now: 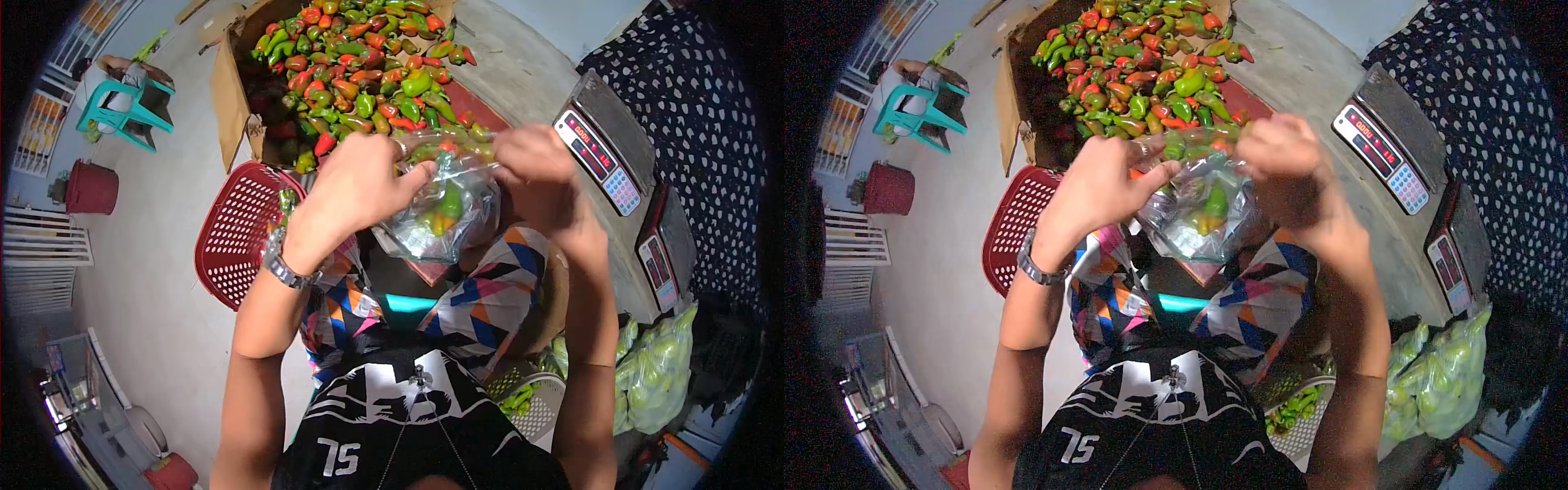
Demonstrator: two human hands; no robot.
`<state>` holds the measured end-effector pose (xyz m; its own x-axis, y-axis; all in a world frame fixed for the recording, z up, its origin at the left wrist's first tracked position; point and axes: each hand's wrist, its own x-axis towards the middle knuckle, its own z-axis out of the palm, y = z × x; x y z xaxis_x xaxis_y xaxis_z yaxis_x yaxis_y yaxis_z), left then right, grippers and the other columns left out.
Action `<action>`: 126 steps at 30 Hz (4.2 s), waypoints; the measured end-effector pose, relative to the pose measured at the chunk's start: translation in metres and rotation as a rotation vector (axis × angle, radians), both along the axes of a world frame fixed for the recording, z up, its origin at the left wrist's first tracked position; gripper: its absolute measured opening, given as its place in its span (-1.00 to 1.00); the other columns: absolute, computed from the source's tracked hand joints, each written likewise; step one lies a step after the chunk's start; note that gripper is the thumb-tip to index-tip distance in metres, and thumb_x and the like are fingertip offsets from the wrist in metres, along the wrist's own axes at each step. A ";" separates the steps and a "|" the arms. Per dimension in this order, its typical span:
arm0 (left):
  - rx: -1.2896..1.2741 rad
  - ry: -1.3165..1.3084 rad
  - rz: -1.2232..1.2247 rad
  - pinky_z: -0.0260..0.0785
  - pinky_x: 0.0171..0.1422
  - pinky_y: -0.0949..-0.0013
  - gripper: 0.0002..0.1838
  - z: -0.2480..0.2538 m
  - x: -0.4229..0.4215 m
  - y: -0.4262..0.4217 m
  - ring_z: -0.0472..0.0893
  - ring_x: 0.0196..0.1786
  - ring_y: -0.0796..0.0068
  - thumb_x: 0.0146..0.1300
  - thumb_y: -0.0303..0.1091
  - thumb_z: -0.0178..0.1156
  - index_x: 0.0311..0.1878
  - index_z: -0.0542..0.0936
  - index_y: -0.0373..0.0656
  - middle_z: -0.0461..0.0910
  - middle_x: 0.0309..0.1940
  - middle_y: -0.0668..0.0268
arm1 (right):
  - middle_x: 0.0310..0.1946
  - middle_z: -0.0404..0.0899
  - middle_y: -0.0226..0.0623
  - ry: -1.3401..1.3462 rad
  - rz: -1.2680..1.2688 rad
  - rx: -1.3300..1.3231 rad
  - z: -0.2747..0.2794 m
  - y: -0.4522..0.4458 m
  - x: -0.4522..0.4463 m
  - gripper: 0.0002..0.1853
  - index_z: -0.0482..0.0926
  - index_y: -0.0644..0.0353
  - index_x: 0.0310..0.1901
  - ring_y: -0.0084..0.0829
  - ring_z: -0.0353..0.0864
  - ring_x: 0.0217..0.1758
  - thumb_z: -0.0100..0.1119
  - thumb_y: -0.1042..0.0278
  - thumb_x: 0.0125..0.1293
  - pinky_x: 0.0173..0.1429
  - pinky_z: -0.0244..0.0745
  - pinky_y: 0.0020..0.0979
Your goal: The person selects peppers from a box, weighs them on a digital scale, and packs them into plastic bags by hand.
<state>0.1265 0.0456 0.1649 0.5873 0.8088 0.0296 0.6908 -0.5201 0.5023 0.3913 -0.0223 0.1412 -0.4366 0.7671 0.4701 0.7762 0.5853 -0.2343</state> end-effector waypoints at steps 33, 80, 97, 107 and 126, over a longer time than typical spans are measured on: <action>-0.044 -0.849 -0.116 0.55 -0.17 0.38 -0.89 0.024 -0.009 0.001 0.67 -0.28 0.60 0.29 -0.43 0.42 -0.22 0.70 -0.25 0.66 -0.38 0.33 | -0.05 0.73 -0.28 1.108 -0.140 -0.663 -0.104 0.019 -0.146 -0.71 0.65 0.27 0.09 -0.45 0.67 0.06 0.35 0.38 0.39 0.20 0.54 -0.33; -0.959 -0.476 -0.502 0.46 -0.11 0.39 -0.83 -0.114 -0.040 -0.074 0.59 -0.27 0.64 0.44 -0.28 0.33 -0.17 0.66 -0.20 0.67 -0.37 0.37 | -0.69 0.04 -0.57 1.720 -0.300 -0.629 -0.060 -0.045 -0.137 -0.49 0.31 -0.07 -0.45 -0.55 -0.04 -0.69 -0.09 -0.21 0.63 -0.56 -0.07 -0.41; -1.222 -0.707 -0.308 0.41 0.08 0.46 -0.61 -0.133 -0.069 -0.085 0.60 -0.18 0.59 0.64 -0.19 0.07 -0.25 0.67 -0.27 0.66 -0.33 0.37 | -0.26 0.65 -0.12 0.382 -0.182 0.007 -0.016 -0.033 -0.074 -0.68 0.59 0.18 -0.08 -0.21 0.68 -0.17 0.37 0.12 0.33 -0.09 0.57 -0.29; -1.241 -0.565 -0.393 0.39 0.03 0.45 -0.63 -0.123 -0.081 -0.078 0.56 -0.18 0.65 0.63 -0.19 0.11 -0.24 0.68 -0.26 0.67 -0.32 0.41 | -0.43 0.65 -0.27 -0.271 0.231 -0.521 -0.052 -0.072 -0.105 -0.76 0.53 0.08 -0.22 -0.28 0.77 -0.29 0.25 0.10 0.36 -0.18 0.62 -0.12; 0.206 -0.131 -0.126 0.41 0.33 0.11 -0.82 -0.084 -0.095 -0.024 0.57 0.25 0.14 0.24 -0.34 0.40 -0.10 0.83 -0.06 0.79 -0.04 0.36 | -0.48 0.55 -0.22 0.584 0.146 -0.774 -0.023 -0.001 -0.103 -0.69 0.60 0.25 -0.19 -0.33 0.62 -0.34 0.00 0.20 0.59 -0.21 0.46 -0.33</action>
